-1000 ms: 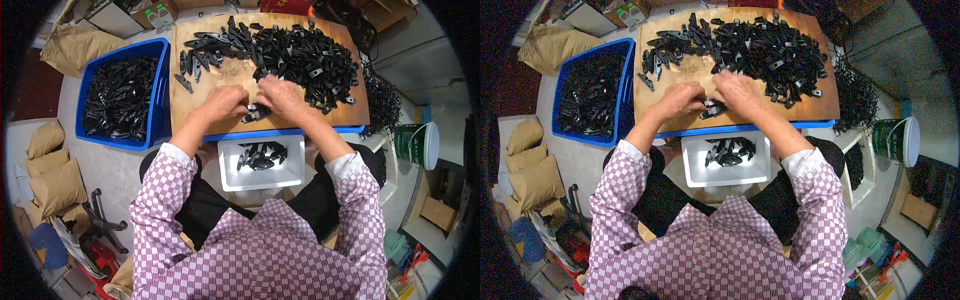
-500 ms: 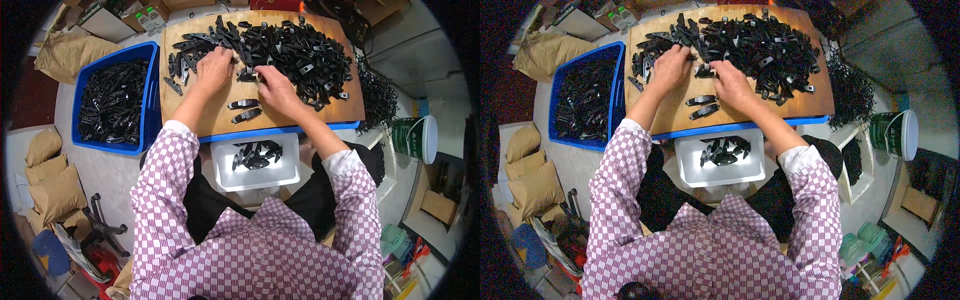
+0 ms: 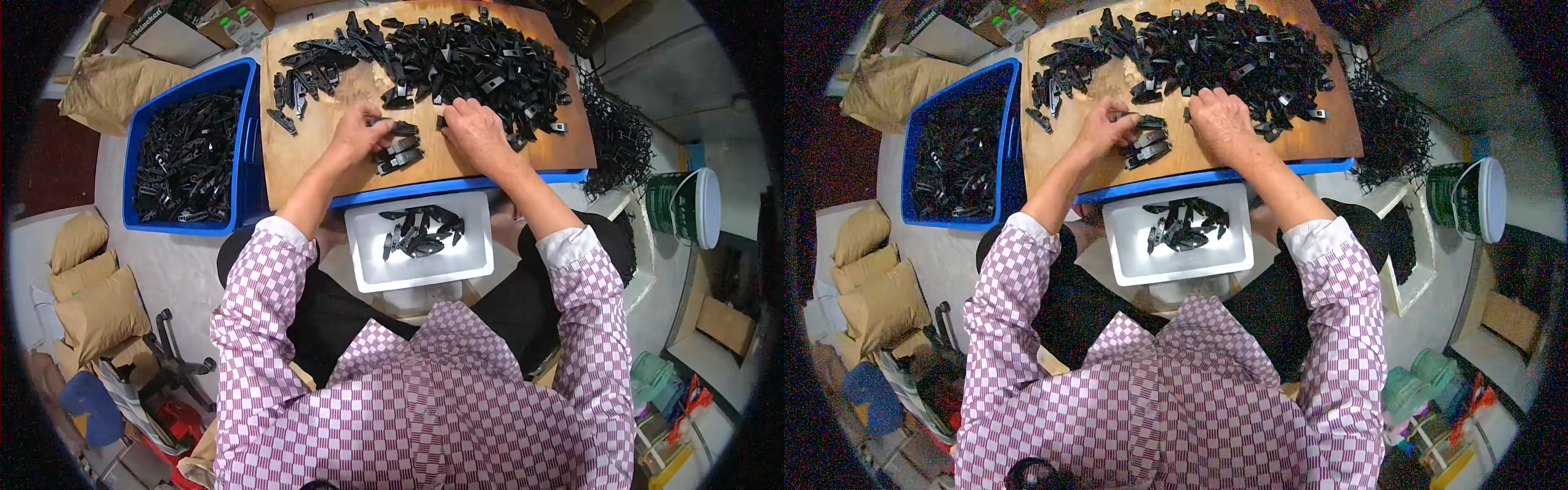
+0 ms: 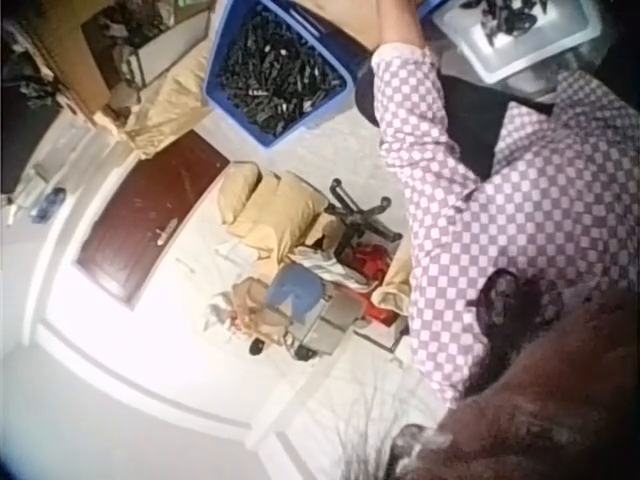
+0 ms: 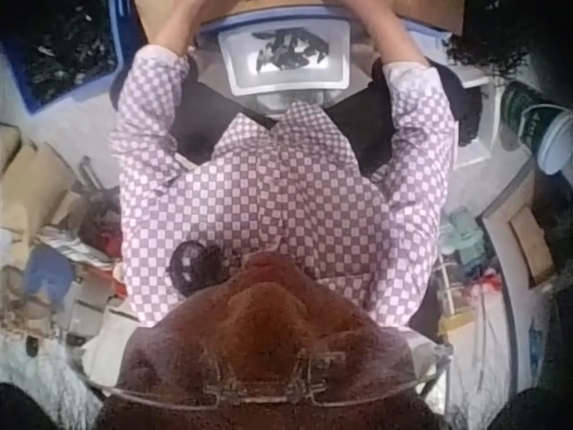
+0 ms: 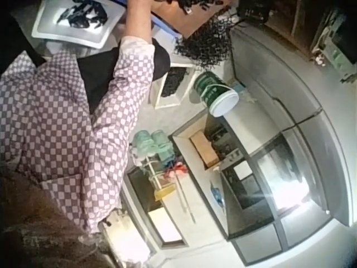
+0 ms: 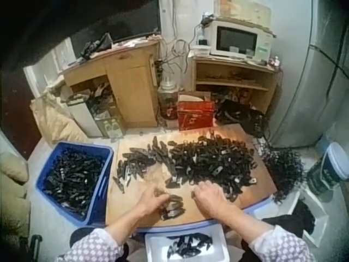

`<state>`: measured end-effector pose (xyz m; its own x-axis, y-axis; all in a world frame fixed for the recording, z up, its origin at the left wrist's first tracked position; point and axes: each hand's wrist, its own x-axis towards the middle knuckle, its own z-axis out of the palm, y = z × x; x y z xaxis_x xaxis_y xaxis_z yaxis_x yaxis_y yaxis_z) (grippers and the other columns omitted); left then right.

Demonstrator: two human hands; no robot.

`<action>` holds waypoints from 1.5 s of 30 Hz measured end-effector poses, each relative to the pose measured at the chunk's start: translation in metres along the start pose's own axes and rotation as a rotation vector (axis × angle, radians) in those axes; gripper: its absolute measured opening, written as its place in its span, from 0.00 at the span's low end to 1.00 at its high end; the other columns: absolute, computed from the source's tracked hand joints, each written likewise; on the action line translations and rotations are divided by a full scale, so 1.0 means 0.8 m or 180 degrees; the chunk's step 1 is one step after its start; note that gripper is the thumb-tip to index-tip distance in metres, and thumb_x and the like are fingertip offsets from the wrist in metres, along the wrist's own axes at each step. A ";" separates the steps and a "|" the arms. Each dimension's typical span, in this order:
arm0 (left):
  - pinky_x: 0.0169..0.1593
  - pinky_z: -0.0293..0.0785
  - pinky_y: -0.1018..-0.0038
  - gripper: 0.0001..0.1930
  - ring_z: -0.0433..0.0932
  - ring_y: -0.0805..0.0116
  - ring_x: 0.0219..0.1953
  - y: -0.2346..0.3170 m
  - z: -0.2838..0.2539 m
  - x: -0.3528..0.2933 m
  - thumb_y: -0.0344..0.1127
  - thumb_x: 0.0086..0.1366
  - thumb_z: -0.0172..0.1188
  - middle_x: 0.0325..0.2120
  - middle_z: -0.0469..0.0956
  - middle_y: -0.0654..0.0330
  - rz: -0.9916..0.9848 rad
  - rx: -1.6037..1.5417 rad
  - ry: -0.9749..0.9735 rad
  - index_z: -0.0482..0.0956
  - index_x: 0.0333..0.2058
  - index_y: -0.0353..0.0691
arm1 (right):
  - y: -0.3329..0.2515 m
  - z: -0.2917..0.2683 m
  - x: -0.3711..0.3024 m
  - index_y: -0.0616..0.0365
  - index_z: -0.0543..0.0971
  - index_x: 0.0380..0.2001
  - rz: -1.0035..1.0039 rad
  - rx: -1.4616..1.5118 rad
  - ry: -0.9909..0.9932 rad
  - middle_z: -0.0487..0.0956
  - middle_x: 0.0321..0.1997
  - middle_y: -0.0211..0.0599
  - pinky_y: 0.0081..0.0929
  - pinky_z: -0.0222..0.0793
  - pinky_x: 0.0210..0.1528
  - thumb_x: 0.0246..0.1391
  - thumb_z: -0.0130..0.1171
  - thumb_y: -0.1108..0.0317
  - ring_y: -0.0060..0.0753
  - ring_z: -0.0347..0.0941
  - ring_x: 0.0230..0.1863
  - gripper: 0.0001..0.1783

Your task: Inspecting small black plastic components and placing them into a sorting tray.

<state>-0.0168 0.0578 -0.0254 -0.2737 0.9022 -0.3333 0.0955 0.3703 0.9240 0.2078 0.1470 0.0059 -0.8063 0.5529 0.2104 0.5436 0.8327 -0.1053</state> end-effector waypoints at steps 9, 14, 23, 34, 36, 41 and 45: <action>0.36 0.72 0.64 0.11 0.77 0.52 0.33 0.024 0.006 -0.041 0.33 0.58 0.64 0.30 0.75 0.52 0.1744 0.2205 0.0089 0.73 0.35 0.36 | -0.008 -0.014 0.008 0.58 0.72 0.30 -0.0243 0.0947 -0.0094 0.76 0.34 0.44 0.42 0.71 0.39 0.51 0.60 0.64 0.49 0.74 0.40 0.11; 0.38 0.71 0.57 0.09 0.75 0.45 0.35 0.021 -0.001 -0.041 0.32 0.56 0.62 0.31 0.73 0.51 0.2038 0.2387 0.0002 0.73 0.33 0.37 | -0.013 -0.013 0.018 0.60 0.71 0.29 -0.0576 0.0835 -0.0369 0.77 0.31 0.46 0.44 0.71 0.36 0.51 0.59 0.65 0.52 0.76 0.36 0.10; 0.36 0.72 0.57 0.08 0.76 0.45 0.34 0.030 -0.003 -0.034 0.32 0.55 0.63 0.30 0.74 0.51 0.2171 0.2486 -0.0199 0.74 0.30 0.37 | -0.014 -0.017 0.031 0.61 0.69 0.28 -0.0604 0.0858 -0.0550 0.77 0.30 0.47 0.48 0.70 0.34 0.49 0.61 0.68 0.57 0.75 0.35 0.11; 0.37 0.72 0.58 0.08 0.77 0.47 0.36 0.017 -0.007 -0.032 0.33 0.55 0.63 0.32 0.75 0.52 0.2017 0.2635 -0.0106 0.75 0.31 0.38 | -0.014 0.009 0.038 0.59 0.73 0.30 -0.0753 0.0909 -0.0422 0.80 0.29 0.49 0.49 0.72 0.35 0.52 0.55 0.67 0.56 0.77 0.34 0.06; 0.38 0.72 0.58 0.07 0.77 0.47 0.36 0.026 -0.006 -0.032 0.33 0.55 0.63 0.32 0.75 0.52 0.2043 0.2665 -0.0085 0.75 0.31 0.38 | -0.004 -0.001 0.037 0.59 0.73 0.31 -0.0802 0.0955 -0.0432 0.79 0.29 0.49 0.48 0.71 0.35 0.52 0.56 0.67 0.56 0.77 0.34 0.07; 0.39 0.72 0.58 0.07 0.76 0.47 0.37 0.023 -0.002 -0.035 0.32 0.56 0.62 0.33 0.75 0.52 0.1933 0.2559 0.0008 0.76 0.33 0.38 | 0.003 0.000 0.037 0.60 0.74 0.34 -0.0761 0.1164 -0.0545 0.77 0.31 0.48 0.47 0.71 0.37 0.51 0.60 0.67 0.56 0.75 0.37 0.10; 0.39 0.72 0.58 0.07 0.76 0.47 0.38 0.025 -0.002 -0.017 0.32 0.57 0.62 0.33 0.75 0.52 0.1954 0.2541 0.0088 0.76 0.33 0.38 | 0.001 -0.004 0.048 0.60 0.74 0.34 -0.0728 0.1260 -0.0176 0.78 0.35 0.47 0.47 0.73 0.38 0.53 0.58 0.65 0.56 0.76 0.37 0.10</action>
<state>-0.0128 0.0522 -0.0022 0.0169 0.9850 0.1719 0.8379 -0.1078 0.5350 0.1783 0.1688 0.0172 -0.9123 0.3453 0.2204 0.2278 0.8748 -0.4276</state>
